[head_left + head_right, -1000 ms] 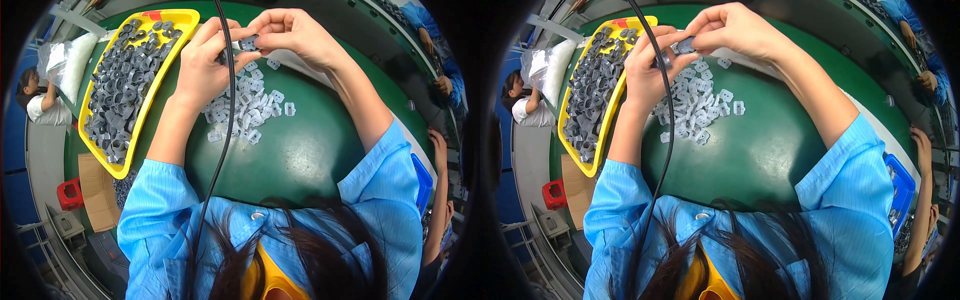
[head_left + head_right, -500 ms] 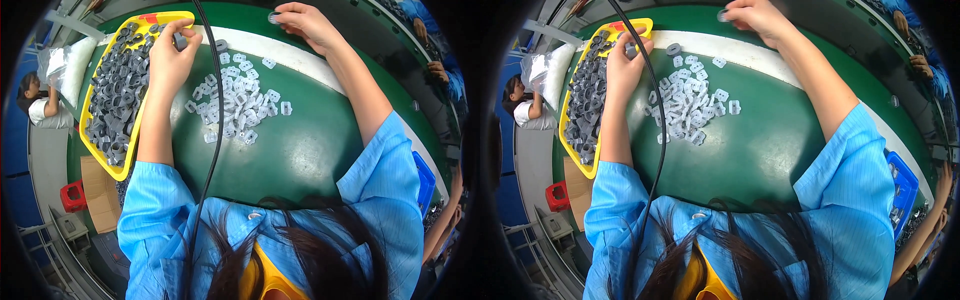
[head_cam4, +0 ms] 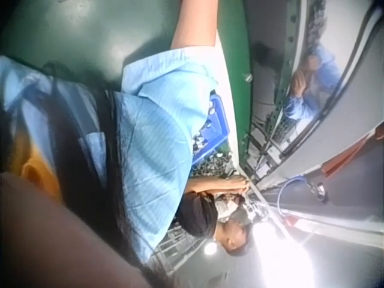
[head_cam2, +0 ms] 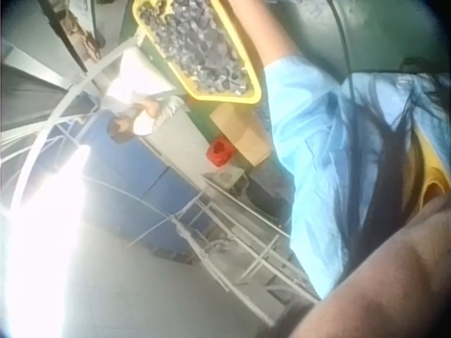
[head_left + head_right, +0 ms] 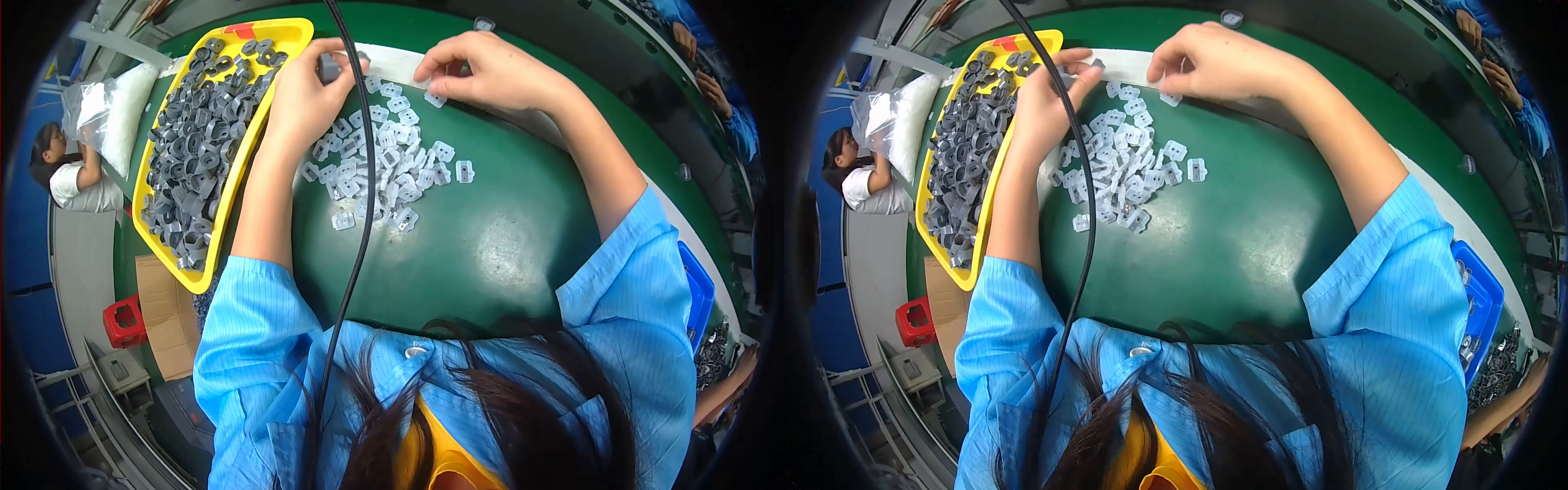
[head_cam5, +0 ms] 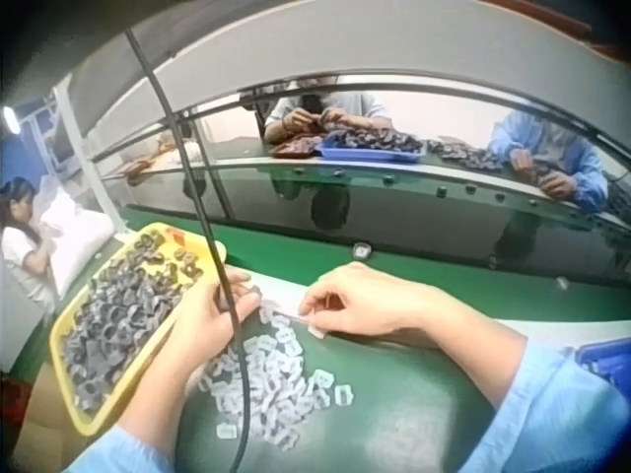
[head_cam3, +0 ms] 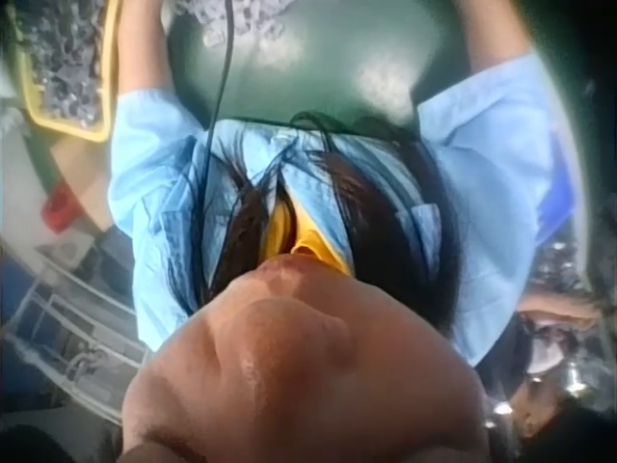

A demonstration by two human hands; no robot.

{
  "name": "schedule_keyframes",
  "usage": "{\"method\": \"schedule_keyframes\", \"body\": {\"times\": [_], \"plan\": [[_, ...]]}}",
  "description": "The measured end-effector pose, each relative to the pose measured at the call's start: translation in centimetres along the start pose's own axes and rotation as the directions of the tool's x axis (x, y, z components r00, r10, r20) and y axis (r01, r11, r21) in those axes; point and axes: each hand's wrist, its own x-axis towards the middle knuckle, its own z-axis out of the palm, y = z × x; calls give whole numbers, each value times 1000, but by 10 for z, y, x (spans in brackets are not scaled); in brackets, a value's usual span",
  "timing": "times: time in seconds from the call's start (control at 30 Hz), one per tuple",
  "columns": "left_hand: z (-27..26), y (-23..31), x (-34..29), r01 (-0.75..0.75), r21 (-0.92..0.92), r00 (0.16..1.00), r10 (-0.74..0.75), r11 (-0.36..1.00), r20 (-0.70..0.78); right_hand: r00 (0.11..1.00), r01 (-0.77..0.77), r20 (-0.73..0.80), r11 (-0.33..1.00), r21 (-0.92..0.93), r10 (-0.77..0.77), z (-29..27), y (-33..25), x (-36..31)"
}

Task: The person dumps small plastic clips from a tray onto the work surface, then repeatedly assembles components by fitting the clips onto grey plastic parts by hand.

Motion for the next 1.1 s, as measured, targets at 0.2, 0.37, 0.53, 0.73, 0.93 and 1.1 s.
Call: {"method": "schedule_keyframes", "body": {"times": [0.2, 0.37, 0.53, 0.73, 0.93, 1.1], "plan": [[1, 11, -6, 403, -791, 911, -118, 460, 396, 999, -34, 7, 982, -188, 36, -1, -6, 0], [-2, 10, -7, 418, -829, 899, -41, 372, 435, 989, -131, -12, 922, 365, 145, -12, -23, 4], [9, 12, -11, 465, -840, 884, -94, 279, 458, 889, 103, -450, 924, 368, 79, 16, -27, 14], [10, 16, -15, 431, -863, 902, -118, 262, 415, 874, 85, -486, 982, 168, 8, 20, -34, 10], [10, 25, -14, 428, -836, 902, -110, 344, 417, 923, 35, -360, 905, 424, 134, 17, -34, 10], [10, 32, -15, 376, -685, 917, -144, 624, 372, 985, -156, 44, 763, 628, 165, -2, -17, 10]]}}
